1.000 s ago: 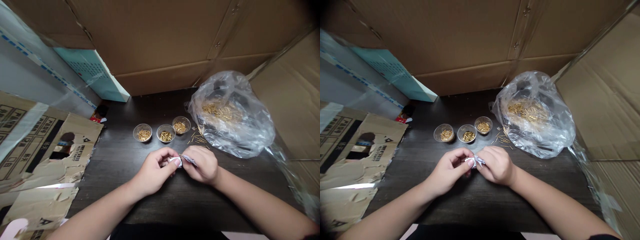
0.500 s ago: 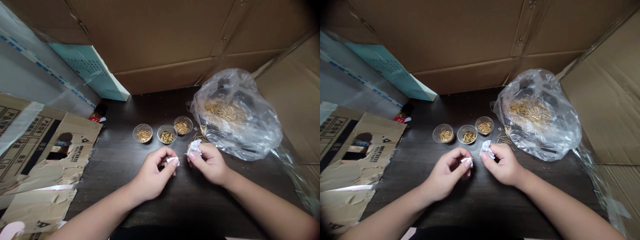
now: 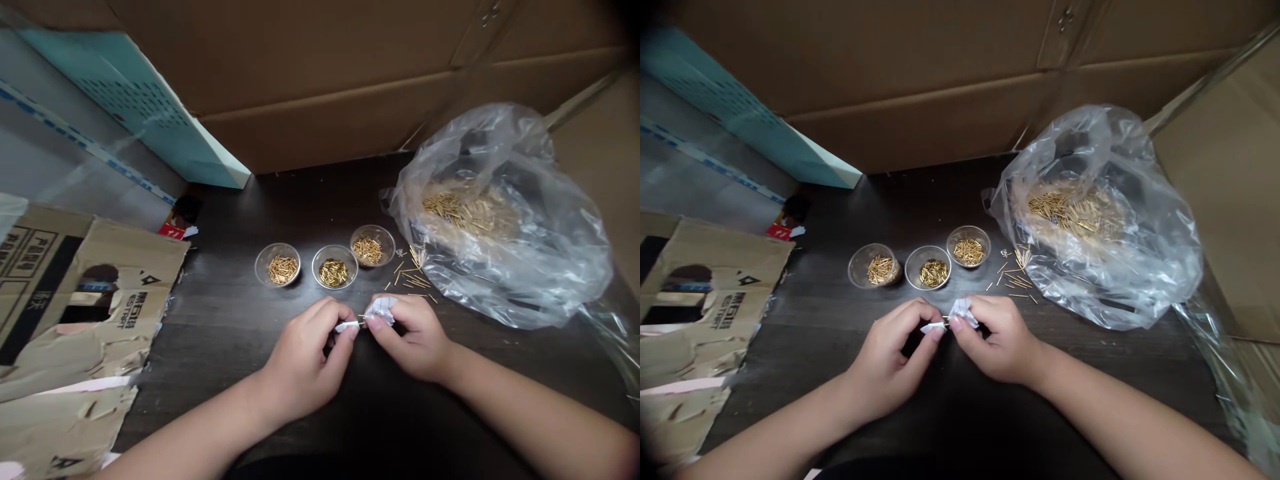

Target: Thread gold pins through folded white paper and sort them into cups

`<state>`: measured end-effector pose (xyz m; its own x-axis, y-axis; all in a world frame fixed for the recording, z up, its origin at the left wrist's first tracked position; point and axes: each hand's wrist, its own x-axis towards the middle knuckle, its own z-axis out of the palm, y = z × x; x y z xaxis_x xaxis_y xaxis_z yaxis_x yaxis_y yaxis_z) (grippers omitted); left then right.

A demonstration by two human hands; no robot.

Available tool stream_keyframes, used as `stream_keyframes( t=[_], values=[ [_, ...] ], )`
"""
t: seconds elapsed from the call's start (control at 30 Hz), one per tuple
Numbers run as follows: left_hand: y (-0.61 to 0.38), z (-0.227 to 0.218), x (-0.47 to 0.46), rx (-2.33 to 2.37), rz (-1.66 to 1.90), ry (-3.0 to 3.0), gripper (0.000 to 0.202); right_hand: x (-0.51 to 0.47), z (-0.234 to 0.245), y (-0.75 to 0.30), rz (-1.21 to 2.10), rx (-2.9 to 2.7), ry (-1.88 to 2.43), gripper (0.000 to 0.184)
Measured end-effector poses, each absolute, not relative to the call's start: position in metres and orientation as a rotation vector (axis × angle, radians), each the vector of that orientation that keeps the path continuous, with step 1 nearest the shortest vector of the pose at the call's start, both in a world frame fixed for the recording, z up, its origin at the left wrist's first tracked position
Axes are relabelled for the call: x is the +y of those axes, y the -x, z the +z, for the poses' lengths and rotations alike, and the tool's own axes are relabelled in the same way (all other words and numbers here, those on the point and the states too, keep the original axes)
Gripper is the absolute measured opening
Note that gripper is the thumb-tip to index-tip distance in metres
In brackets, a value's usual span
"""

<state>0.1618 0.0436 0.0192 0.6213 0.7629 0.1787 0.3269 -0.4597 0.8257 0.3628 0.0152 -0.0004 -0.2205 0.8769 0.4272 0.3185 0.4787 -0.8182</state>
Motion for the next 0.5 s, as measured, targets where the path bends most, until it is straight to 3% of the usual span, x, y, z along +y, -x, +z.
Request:
stream_keyframes(
  t=[0.3,0.5],
  values=[
    [-0.1612,0.0223,0.0467,0.837,0.753,-2.093,0.007,0.0172,-0.0019,-0.3658,0.793,-1.742,0.996,0.016],
    [-0.1591,0.0268,0.0483,0.775,0.866,-2.190,0.034,0.0170,0.0003,-0.3651,0.762,-1.807,0.985,0.016]
  ],
)
